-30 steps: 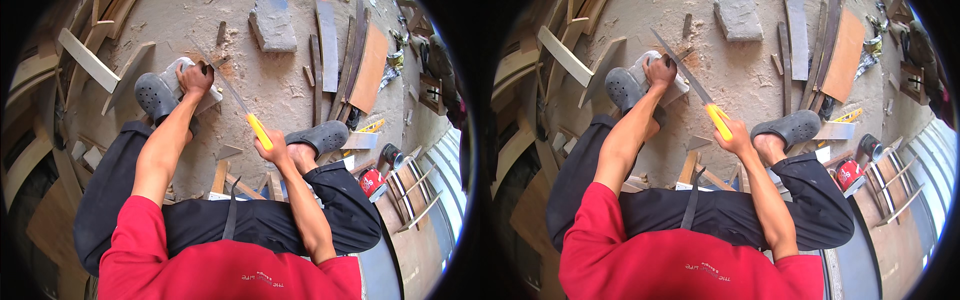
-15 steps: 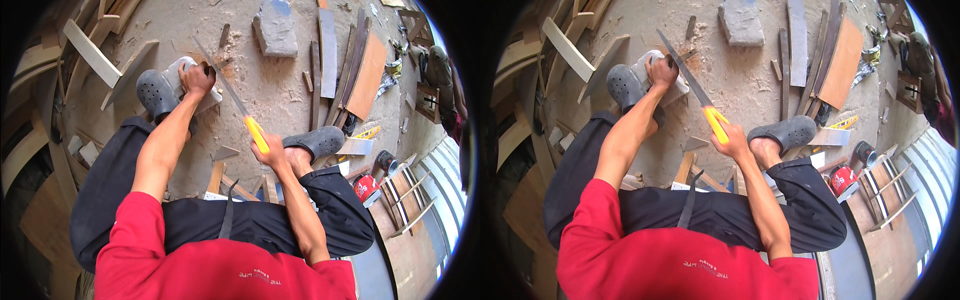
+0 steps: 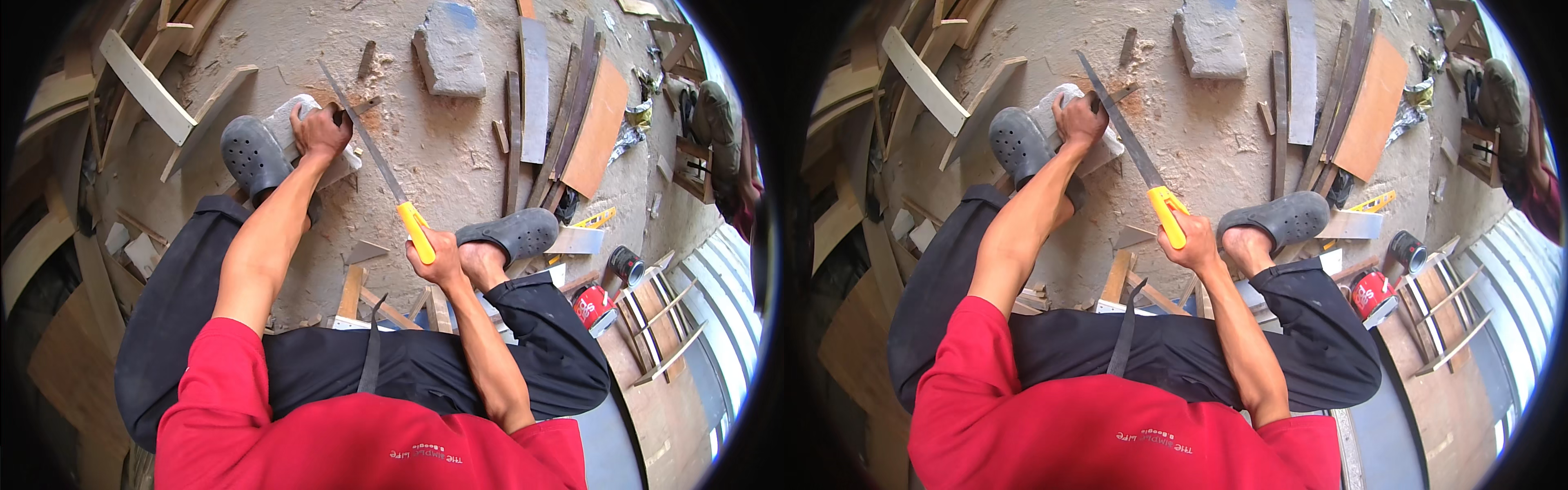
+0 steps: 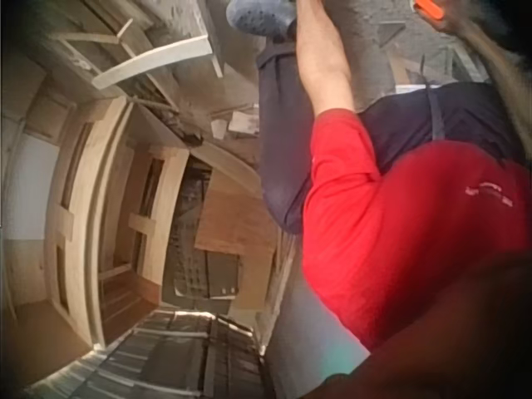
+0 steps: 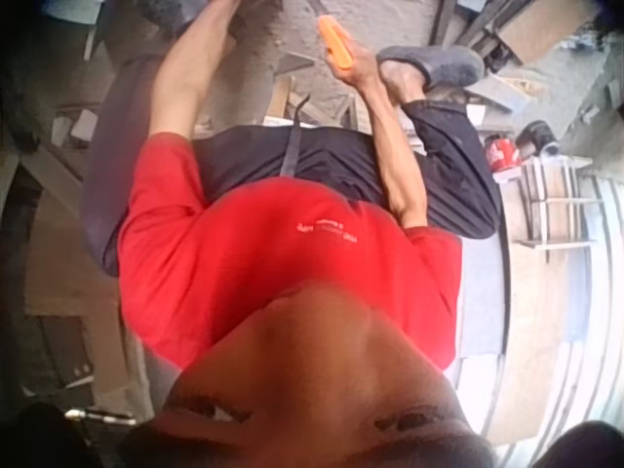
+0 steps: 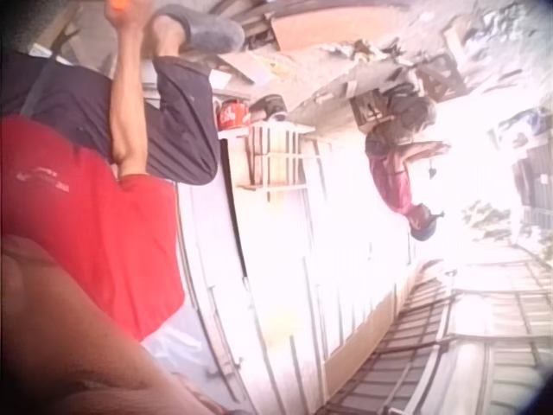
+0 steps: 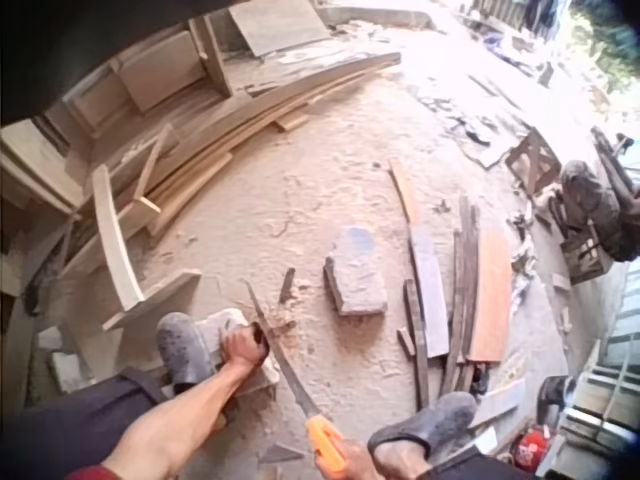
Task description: The person sits on the floor and uses a hand saw to cut a small piece of wood held between their feet. After cutting, they place the saw down and pick up two pieces of wood to fit them together.
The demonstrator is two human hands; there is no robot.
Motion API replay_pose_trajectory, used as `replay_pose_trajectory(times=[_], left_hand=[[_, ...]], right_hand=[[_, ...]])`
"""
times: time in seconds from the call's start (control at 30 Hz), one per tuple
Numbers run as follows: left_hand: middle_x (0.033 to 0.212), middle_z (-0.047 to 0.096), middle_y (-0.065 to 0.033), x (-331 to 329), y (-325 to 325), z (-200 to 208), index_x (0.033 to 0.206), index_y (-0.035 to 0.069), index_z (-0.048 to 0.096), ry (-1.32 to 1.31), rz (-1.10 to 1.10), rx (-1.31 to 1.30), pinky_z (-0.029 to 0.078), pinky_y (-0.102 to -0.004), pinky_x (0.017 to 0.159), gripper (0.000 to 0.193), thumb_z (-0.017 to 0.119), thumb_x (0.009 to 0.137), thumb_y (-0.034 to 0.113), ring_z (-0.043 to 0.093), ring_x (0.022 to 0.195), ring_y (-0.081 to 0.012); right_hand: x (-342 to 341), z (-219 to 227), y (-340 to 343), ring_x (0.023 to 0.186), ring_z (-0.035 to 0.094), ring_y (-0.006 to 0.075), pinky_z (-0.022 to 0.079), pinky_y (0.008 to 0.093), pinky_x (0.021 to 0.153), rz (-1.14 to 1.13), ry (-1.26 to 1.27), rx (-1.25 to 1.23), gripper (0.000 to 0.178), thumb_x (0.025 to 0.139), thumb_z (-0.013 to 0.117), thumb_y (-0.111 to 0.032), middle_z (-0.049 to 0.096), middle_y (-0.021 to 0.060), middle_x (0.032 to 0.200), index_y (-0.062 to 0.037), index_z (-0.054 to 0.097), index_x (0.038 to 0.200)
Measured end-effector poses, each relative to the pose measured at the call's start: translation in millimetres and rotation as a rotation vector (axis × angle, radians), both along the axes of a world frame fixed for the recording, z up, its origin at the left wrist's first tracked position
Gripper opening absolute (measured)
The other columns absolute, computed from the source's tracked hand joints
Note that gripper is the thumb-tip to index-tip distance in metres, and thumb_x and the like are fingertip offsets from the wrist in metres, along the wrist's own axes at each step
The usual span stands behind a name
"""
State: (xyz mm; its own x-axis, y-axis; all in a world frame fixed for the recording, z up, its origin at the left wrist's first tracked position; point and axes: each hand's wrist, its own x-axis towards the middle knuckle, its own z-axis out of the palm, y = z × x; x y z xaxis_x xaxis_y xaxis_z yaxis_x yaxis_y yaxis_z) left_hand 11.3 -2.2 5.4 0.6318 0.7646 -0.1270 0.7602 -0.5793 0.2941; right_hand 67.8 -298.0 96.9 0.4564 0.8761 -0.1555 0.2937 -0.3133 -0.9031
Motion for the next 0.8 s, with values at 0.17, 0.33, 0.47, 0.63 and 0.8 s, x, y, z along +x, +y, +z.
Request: replay_pose_trajectory(times=[0.17,0.33,0.47,0.63,0.8], left_hand=[[0.073,0.068,-0.0125,-2.3,1.9,-8.7,0.078,0.014,0.070,0.001,-0.008,0.044,0.019,-0.0447,0.110,0.034,0.052,0.085,0.042,0.066,0.078,-0.0273],[0.072,0.067,-0.0130,-2.0,1.4,-9.4,0.080,0.013,0.069,0.035,-0.009,0.017,0.019,-0.0450,0.109,0.038,0.050,0.087,0.045,0.065,0.079,-0.0277],[0.072,0.067,-0.0135,-5.4,0.6,-14.7,0.078,0.012,0.068,-0.003,-0.008,0.051,0.019,-0.0453,0.109,0.040,0.049,0.088,0.046,0.065,0.079,-0.0280],[0.072,0.068,-0.0131,-2.4,-1.5,1.7,0.077,0.012,0.068,-0.007,-0.003,0.008,0.020,-0.0455,0.108,0.040,0.048,0.088,0.045,0.066,0.075,-0.0283],[0.069,0.067,-0.0139,-0.8,-1.4,8.4,0.075,0.012,0.067,-0.035,0.002,0.003,0.022,-0.0477,0.107,0.039,0.049,0.087,0.044,0.066,0.074,-0.0300]], right_hand=[[-2.1,19.4,0.9,0.057,0.062,0.0341,0.050,0.0418,0.054,-0.049,0.030,-0.027,0.014,0.073,0.065,-0.014,0.061,0.0153,0.067,-0.0030,0.063,0.082],[7.8,71.3,55.1,0.057,0.060,0.0376,0.048,0.0419,0.054,-0.091,0.001,-0.146,0.013,0.076,0.063,-0.013,0.060,0.0197,0.064,-0.0006,0.061,0.077],[5.3,86.8,42.1,0.058,0.060,0.0374,0.048,0.0408,0.055,-0.107,0.043,-0.203,0.015,0.076,0.063,-0.015,0.060,0.0200,0.064,0.0000,0.061,0.075],[7.1,98.3,47.7,0.054,0.059,0.0343,0.047,0.0377,0.053,-0.123,0.020,-0.254,0.015,0.077,0.062,-0.016,0.058,0.0189,0.062,-0.0004,0.062,0.077],[-3.1,108.9,35.6,0.048,0.056,0.0253,0.044,0.0353,0.051,-0.172,0.099,-0.246,0.017,0.079,0.061,-0.015,0.056,0.0172,0.058,0.0010,0.061,0.076]])
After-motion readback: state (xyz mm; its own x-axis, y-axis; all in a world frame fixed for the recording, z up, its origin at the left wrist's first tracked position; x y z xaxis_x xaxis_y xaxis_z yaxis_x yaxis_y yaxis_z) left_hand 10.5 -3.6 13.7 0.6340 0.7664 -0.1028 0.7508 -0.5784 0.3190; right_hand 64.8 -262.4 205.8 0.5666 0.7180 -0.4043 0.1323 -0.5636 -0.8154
